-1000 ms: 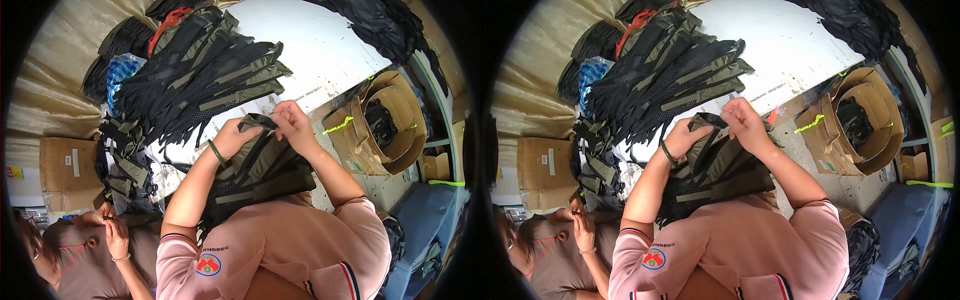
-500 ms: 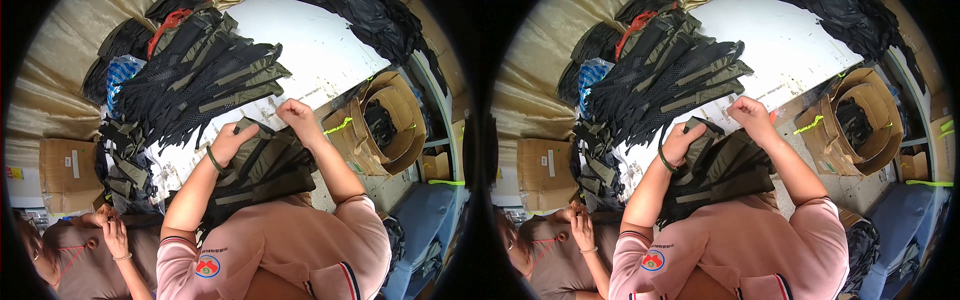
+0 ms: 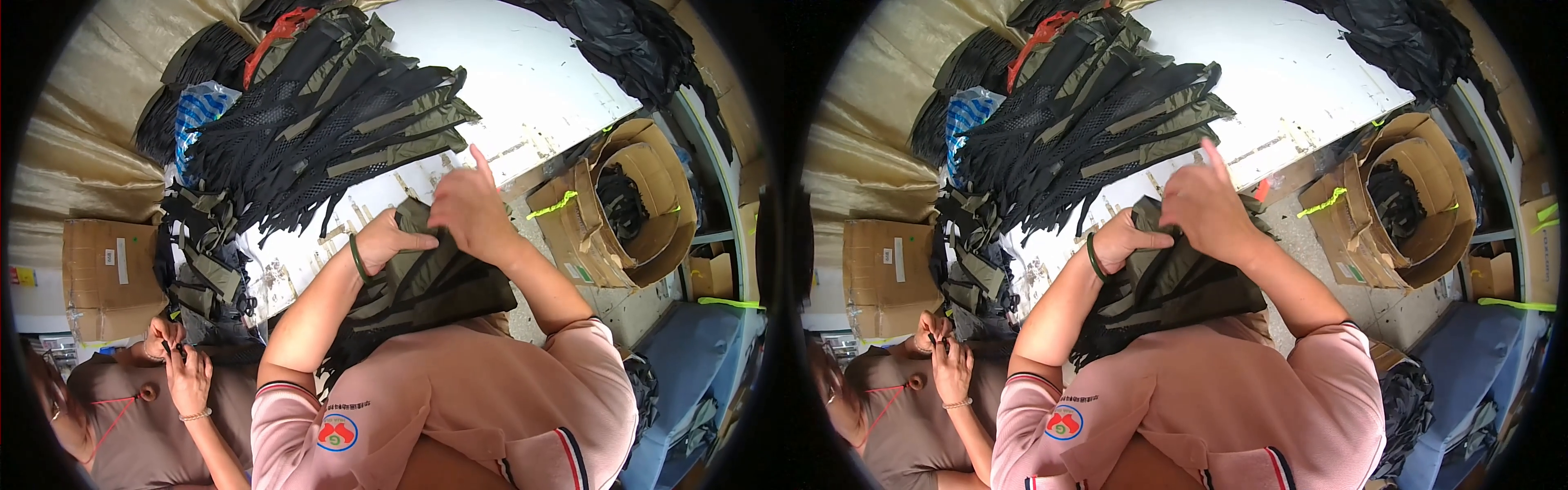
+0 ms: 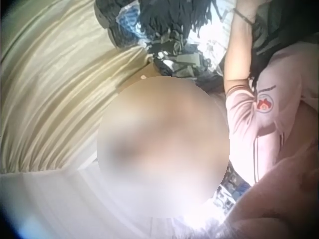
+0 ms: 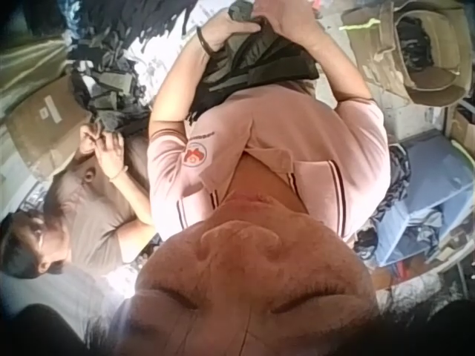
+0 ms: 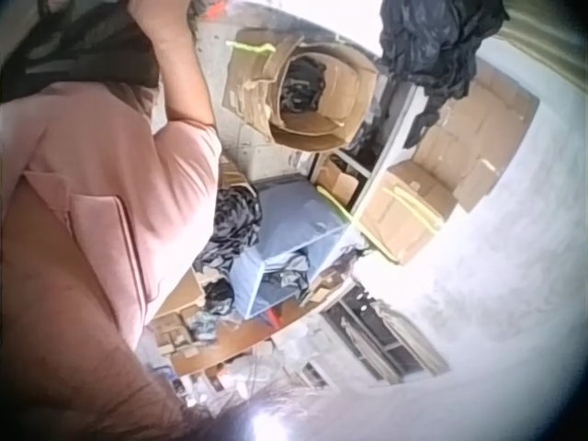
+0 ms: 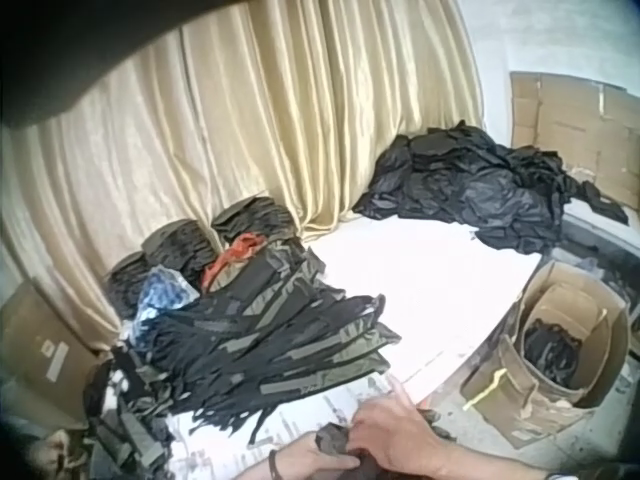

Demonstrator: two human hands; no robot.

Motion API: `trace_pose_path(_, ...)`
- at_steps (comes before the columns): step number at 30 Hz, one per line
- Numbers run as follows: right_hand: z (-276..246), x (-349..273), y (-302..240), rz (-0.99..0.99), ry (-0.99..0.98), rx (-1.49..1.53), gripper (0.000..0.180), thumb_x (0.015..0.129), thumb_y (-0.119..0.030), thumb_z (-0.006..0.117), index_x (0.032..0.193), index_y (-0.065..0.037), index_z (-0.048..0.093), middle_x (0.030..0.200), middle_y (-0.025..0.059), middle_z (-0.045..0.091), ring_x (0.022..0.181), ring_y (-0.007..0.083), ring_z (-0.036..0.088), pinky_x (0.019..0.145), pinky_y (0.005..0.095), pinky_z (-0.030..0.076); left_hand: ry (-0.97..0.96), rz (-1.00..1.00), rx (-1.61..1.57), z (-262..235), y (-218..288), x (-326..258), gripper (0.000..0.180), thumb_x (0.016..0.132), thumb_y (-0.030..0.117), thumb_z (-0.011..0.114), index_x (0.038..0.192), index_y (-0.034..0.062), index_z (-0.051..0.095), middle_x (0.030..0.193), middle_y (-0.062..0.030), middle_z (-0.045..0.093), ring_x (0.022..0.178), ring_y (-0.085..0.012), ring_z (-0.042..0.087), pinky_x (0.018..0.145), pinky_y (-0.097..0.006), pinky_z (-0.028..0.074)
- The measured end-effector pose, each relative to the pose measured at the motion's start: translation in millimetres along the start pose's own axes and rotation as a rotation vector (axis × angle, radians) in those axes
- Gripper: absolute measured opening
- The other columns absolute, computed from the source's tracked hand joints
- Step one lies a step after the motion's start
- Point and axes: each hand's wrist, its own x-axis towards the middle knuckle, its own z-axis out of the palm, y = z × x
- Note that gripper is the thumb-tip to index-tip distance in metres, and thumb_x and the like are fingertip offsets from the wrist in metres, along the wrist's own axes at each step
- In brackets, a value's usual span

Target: Inspecting and organizing mesh-like fabric components of tactical or sporting gear on a workbench.

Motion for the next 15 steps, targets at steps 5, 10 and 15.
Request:
trace_pose_path(5,12.2,-4.6,9.5,-0.075,0.189,0.074,0.007,0.072,-0.008,0.068,0.074,-0.010,0.062,0.088,0.0029,0.056,0.092,0.0202,0.053,0.088,0.0360,0.043,-0.043,-0.023,-0.001,-2.4,-0.4,-1.6,0.032,0.073,-0.005,0.071,0.104,0.0005,0.065,0.098,-0.0050,0.067,0.087,-0.0138,0.063,0.081,-0.028,0.050)
trace_pose_path(10,15.9,-1.0,18.6,0.828,0.032,1.009,0.007,0.081,-0.011,0.065,0.082,-0.005,0.061,0.083,0.0074,0.059,0.079,0.0232,0.057,0.073,0.0327,0.046,0.163,0.146,0.090,-1.8,-5.6,3.0,0.026,0.074,-0.003,0.071,0.100,0.0002,0.067,0.090,-0.0050,0.069,0.081,-0.0130,0.064,0.078,-0.027,0.050)
trace_pose_path(15,15.5,-5.1,1.4,0.573,-0.089,0.499,0.011,0.087,-0.011,0.061,0.089,0.000,0.059,0.076,0.0134,0.057,0.068,0.0261,0.055,0.065,0.0332,0.045,0.178,0.095,0.149,7.5,0.8,7.1,0.020,0.082,0.010,0.070,0.098,-0.0014,0.067,0.088,-0.0049,0.068,0.077,-0.0085,0.061,0.071,-0.024,0.050)
